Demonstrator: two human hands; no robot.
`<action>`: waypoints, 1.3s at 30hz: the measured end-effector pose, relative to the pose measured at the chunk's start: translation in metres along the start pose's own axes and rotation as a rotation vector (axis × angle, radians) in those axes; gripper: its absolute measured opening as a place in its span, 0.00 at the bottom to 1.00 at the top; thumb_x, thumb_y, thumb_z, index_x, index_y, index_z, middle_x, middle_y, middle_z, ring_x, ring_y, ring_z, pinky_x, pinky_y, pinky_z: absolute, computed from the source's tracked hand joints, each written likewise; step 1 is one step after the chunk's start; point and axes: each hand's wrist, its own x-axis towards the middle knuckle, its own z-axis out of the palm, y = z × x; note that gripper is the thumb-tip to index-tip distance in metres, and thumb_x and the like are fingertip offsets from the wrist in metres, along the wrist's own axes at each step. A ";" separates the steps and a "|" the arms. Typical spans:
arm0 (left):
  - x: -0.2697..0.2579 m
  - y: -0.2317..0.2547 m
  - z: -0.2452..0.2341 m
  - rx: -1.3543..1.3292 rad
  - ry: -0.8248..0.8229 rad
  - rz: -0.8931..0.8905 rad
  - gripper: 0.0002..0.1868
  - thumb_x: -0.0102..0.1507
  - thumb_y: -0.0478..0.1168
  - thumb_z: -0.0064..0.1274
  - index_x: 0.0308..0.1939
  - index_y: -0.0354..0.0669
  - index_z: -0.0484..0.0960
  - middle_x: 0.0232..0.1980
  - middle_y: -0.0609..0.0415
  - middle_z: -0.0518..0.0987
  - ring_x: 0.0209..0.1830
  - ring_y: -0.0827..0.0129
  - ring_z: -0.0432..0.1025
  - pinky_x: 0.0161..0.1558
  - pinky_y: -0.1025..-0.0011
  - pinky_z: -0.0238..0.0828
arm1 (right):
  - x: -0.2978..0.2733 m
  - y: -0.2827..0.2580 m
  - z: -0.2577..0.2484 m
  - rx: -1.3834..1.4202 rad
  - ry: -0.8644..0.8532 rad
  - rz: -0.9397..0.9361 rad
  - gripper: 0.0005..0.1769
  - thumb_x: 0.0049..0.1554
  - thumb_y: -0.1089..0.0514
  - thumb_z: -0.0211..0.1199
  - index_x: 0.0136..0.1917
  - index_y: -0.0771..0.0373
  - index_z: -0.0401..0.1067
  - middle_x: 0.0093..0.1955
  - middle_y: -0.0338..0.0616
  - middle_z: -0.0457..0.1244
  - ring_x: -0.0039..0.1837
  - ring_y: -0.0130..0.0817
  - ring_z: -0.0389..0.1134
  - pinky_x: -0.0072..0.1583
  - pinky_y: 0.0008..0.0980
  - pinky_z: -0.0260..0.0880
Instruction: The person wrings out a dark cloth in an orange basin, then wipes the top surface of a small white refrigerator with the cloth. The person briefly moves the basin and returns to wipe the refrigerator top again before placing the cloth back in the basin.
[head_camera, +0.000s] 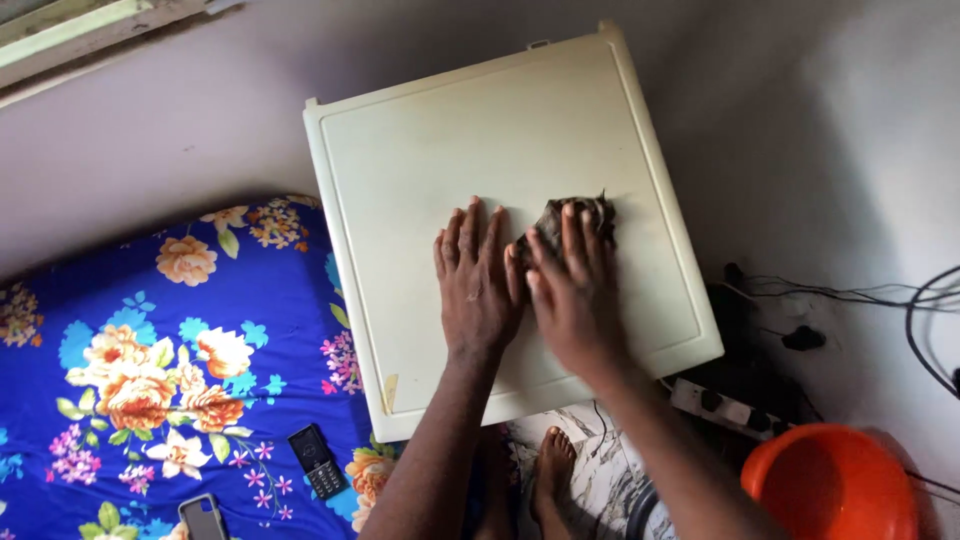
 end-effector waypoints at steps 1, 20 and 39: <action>0.002 0.002 -0.002 0.005 0.003 -0.006 0.26 0.74 0.48 0.40 0.74 0.42 0.69 0.81 0.42 0.60 0.83 0.47 0.50 0.80 0.48 0.41 | 0.000 -0.006 0.003 0.005 -0.002 -0.006 0.30 0.64 0.49 0.56 0.78 0.54 0.61 0.81 0.65 0.50 0.81 0.60 0.47 0.76 0.58 0.49; -0.005 -0.009 0.010 -0.113 0.108 -0.089 0.30 0.71 0.39 0.38 0.78 0.43 0.61 0.80 0.49 0.62 0.82 0.55 0.53 0.82 0.56 0.43 | -0.003 -0.018 0.006 -0.026 -0.105 -0.184 0.41 0.65 0.59 0.53 0.85 0.63 0.40 0.87 0.60 0.38 0.87 0.56 0.37 0.82 0.59 0.36; -0.052 -0.021 -0.024 -0.072 -0.019 0.002 0.31 0.72 0.45 0.33 0.80 0.41 0.57 0.83 0.45 0.56 0.85 0.56 0.48 0.83 0.55 0.41 | 0.034 -0.021 0.029 -0.154 -0.051 -0.128 0.35 0.71 0.49 0.55 0.87 0.54 0.52 0.87 0.66 0.38 0.87 0.62 0.37 0.81 0.65 0.38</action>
